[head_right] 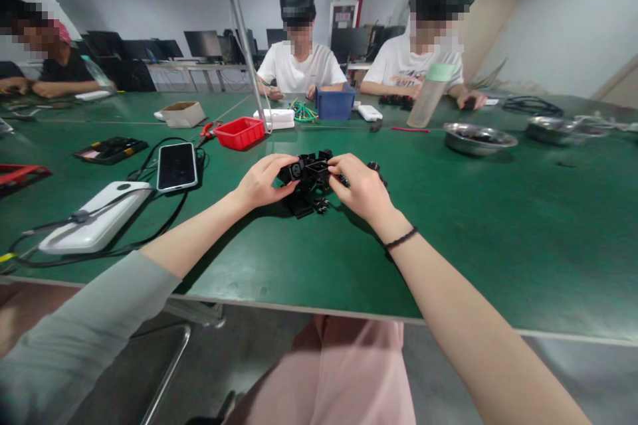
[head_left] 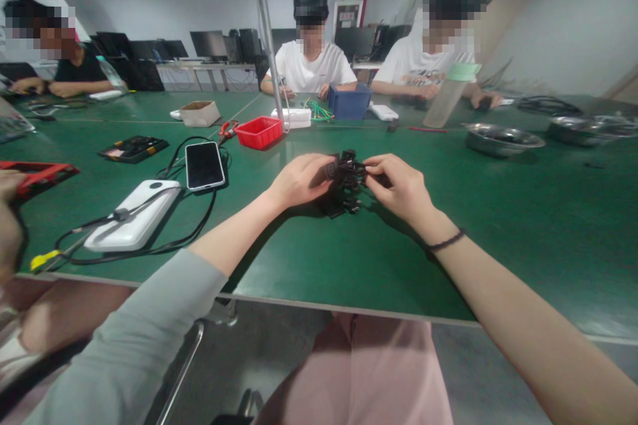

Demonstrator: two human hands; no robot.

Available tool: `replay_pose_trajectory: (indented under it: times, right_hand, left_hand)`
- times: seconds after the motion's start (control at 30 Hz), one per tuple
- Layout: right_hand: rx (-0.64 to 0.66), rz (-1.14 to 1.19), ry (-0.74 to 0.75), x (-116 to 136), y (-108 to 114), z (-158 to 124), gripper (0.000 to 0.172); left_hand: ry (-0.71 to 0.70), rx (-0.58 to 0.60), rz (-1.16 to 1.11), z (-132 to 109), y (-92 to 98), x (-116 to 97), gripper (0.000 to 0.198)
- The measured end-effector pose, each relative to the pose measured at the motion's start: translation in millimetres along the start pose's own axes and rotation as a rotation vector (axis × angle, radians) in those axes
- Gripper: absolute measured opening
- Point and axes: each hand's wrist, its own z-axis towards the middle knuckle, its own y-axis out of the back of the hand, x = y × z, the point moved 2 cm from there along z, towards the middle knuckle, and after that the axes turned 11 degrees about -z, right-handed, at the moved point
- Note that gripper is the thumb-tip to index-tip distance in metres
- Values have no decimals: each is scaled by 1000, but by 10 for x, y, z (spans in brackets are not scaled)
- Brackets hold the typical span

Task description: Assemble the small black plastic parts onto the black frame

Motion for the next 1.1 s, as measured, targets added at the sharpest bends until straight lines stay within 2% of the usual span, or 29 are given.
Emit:
replay_pose_trajectory:
  times: [0.4,0.63,0.77,1.1]
  right_hand:
    - [-12,-24,12,0,-1,-6,11]
    - [12,-19,9,3,12,0,11]
    - [35,-4,47,19,16,-4,12]
    - [38,23,151,-13,-16,-5,10]
  left_hand:
    - [36,6,-19,-8,10,17,33]
    - [-4,-34,1,11,43,-8,34]
    - [7,-25,2,11,41,-4,36]
    - [-86,-45,53,-30,15,36,52]
